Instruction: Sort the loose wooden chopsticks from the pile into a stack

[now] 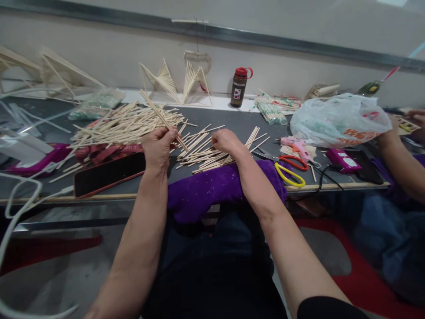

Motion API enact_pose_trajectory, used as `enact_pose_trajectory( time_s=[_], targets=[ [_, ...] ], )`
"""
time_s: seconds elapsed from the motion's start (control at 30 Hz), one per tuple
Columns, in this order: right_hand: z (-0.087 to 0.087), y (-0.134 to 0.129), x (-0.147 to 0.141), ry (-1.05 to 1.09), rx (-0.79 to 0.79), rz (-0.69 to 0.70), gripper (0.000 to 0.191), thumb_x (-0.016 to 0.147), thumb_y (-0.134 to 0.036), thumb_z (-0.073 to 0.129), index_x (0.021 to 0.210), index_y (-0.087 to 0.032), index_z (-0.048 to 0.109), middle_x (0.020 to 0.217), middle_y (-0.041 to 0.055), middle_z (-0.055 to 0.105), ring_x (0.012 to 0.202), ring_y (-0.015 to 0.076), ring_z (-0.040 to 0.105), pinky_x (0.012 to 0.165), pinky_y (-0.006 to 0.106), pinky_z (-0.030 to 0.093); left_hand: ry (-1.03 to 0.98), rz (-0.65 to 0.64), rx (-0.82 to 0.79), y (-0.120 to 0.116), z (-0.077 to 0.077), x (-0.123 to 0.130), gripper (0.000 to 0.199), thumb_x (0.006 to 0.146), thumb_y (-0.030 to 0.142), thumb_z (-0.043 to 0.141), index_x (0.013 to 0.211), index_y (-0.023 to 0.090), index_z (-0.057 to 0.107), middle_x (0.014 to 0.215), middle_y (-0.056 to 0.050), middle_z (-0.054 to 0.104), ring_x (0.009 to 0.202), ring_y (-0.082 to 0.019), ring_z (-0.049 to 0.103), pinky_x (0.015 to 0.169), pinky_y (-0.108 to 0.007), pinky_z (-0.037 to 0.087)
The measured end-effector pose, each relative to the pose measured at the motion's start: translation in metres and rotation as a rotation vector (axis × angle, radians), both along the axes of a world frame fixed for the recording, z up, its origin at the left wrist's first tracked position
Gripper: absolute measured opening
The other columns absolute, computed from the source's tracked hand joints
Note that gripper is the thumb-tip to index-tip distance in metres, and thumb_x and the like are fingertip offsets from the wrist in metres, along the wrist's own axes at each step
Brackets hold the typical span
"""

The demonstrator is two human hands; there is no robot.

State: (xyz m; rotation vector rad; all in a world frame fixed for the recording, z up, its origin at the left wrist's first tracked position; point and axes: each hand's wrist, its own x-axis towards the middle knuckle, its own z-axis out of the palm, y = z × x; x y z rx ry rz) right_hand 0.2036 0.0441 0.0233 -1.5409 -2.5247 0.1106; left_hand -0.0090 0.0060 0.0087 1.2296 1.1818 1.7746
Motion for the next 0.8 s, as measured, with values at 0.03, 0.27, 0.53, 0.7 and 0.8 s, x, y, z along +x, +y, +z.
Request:
enact_pose_trajectory(
  time_s=[0.03, 0.27, 0.53, 0.7, 0.8],
  targets=[
    [0.000, 0.000, -0.002, 0.003, 0.022, 0.011, 0.025, 0.077, -0.015, 0.055, 0.092, -0.020, 0.074, 0.088, 0.0055, 0.070, 0.082, 0.0170, 0.060, 0.070, 0.027, 0.039, 0.002, 0.003, 0.000, 0.000, 0.000, 0.000, 0.013, 0.072, 0.030, 0.071, 0.080, 0.021, 0.073, 0.066, 0.000, 0.069, 0.053, -0.010, 0.061, 0.044, -0.017, 0.044],
    [-0.003, 0.005, -0.023, -0.138, 0.020, 0.111, 0.030, 0.089, -0.021, 0.048, 0.105, -0.023, 0.073, 0.104, 0.0079, 0.068, 0.092, 0.0189, 0.061, 0.074, 0.027, 0.040, 0.011, -0.001, -0.003, -0.002, 0.002, 0.002, 0.011, 0.072, 0.029, 0.071, 0.078, 0.020, 0.072, 0.066, 0.000, 0.068, 0.053, -0.009, 0.060, 0.043, -0.018, 0.043],
    [-0.001, 0.005, -0.025, -0.193, 0.079, 0.087, 0.025, 0.090, -0.018, 0.048, 0.104, -0.011, 0.067, 0.110, 0.0164, 0.065, 0.092, 0.0220, 0.061, 0.074, 0.030, 0.041, -0.008, 0.010, -0.005, -0.003, 0.005, 0.004, 0.008, 0.072, 0.027, 0.070, 0.076, 0.020, 0.072, 0.063, 0.001, 0.067, 0.052, -0.008, 0.059, 0.043, -0.017, 0.042],
    [0.006, -0.002, -0.008, 0.068, 0.051, 0.008, 0.016, 0.089, -0.019, 0.050, 0.094, -0.014, 0.064, 0.100, 0.0102, 0.066, 0.088, 0.0181, 0.058, 0.076, 0.028, 0.040, -0.003, 0.012, 0.011, -0.003, 0.005, 0.003, 0.008, 0.072, 0.027, 0.070, 0.077, 0.020, 0.072, 0.065, 0.000, 0.068, 0.054, -0.009, 0.060, 0.043, -0.017, 0.043],
    [0.011, -0.007, -0.006, 0.371, -0.098, 0.031, 0.013, 0.089, -0.020, 0.048, 0.087, -0.015, 0.060, 0.078, 0.0044, 0.063, 0.072, 0.0135, 0.055, 0.068, 0.025, 0.041, 0.000, 0.005, 0.011, -0.002, 0.004, 0.002, 0.009, 0.072, 0.027, 0.070, 0.077, 0.020, 0.072, 0.066, 0.000, 0.068, 0.053, -0.009, 0.060, 0.043, -0.017, 0.043]
  ],
)
